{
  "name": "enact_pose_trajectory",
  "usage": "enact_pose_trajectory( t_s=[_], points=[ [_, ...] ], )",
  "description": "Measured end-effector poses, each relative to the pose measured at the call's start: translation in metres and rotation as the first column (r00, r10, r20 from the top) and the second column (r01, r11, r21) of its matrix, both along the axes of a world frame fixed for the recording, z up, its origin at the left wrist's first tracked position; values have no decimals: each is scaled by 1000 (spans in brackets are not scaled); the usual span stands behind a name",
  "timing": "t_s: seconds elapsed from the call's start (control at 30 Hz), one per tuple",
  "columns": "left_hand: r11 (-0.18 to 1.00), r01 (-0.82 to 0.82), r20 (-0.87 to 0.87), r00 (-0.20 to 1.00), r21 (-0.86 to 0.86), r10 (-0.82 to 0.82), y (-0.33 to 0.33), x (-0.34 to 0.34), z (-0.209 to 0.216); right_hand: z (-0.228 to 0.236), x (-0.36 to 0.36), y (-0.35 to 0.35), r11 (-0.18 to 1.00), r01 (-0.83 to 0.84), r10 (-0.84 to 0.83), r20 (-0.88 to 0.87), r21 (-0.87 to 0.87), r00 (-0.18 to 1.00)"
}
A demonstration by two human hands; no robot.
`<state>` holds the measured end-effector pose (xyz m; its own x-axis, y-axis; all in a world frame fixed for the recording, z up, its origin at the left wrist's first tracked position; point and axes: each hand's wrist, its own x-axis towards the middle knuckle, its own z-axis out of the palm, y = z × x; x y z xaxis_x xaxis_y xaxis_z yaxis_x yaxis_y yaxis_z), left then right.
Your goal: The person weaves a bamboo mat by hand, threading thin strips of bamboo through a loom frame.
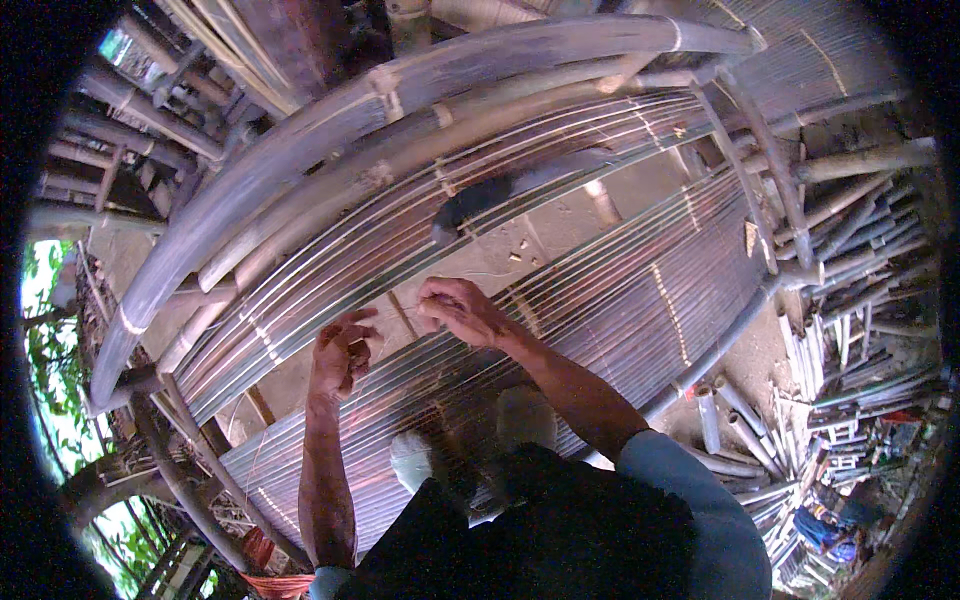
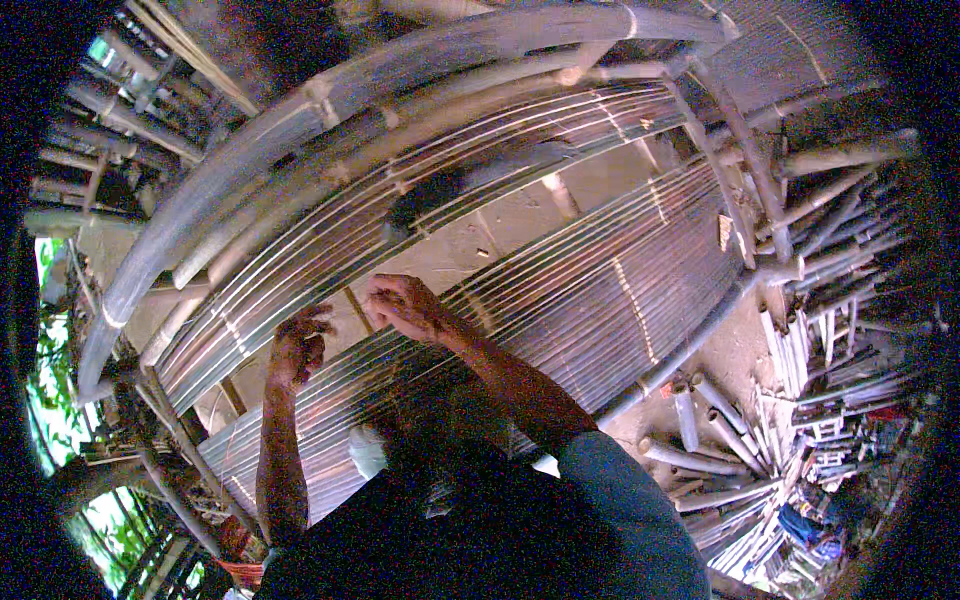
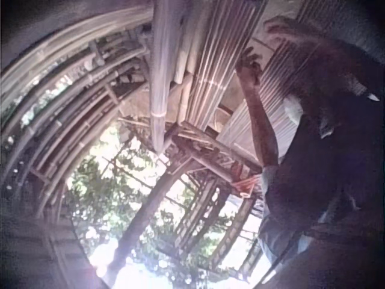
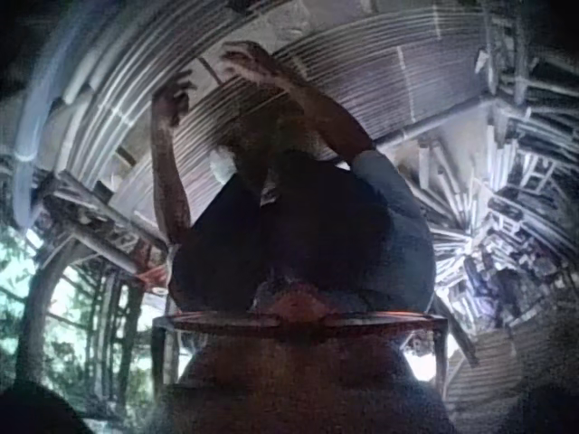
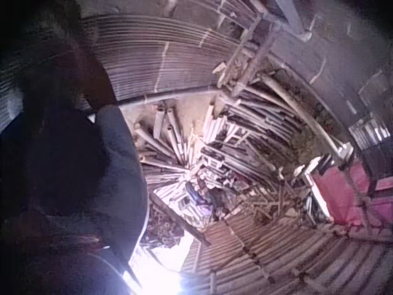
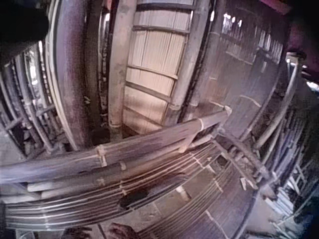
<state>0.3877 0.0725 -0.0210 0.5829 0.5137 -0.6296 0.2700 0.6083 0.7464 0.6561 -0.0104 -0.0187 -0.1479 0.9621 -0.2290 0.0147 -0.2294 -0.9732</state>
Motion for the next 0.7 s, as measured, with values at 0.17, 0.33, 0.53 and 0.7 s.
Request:
enact_pose_trajectory(
  t_s=[0.17,0.33,0.53,0.7],
  points=[
    [972,-214,278,932,-94,232,-40,35,60,45,-11,-18,967,-118,77,185,224,980],
    [980,-45,136,991,194,19,-55,49,85,56,-4,-15,921,-161,46,310,356,950],
    [939,-58,97,995,339,26,-40,22,106,76,20,-13,943,-25,-81,303,332,949],
    [885,-56,-33,996,462,80,-49,-9,105,104,32,-17,954,-12,-117,411,299,904]
  ],
)
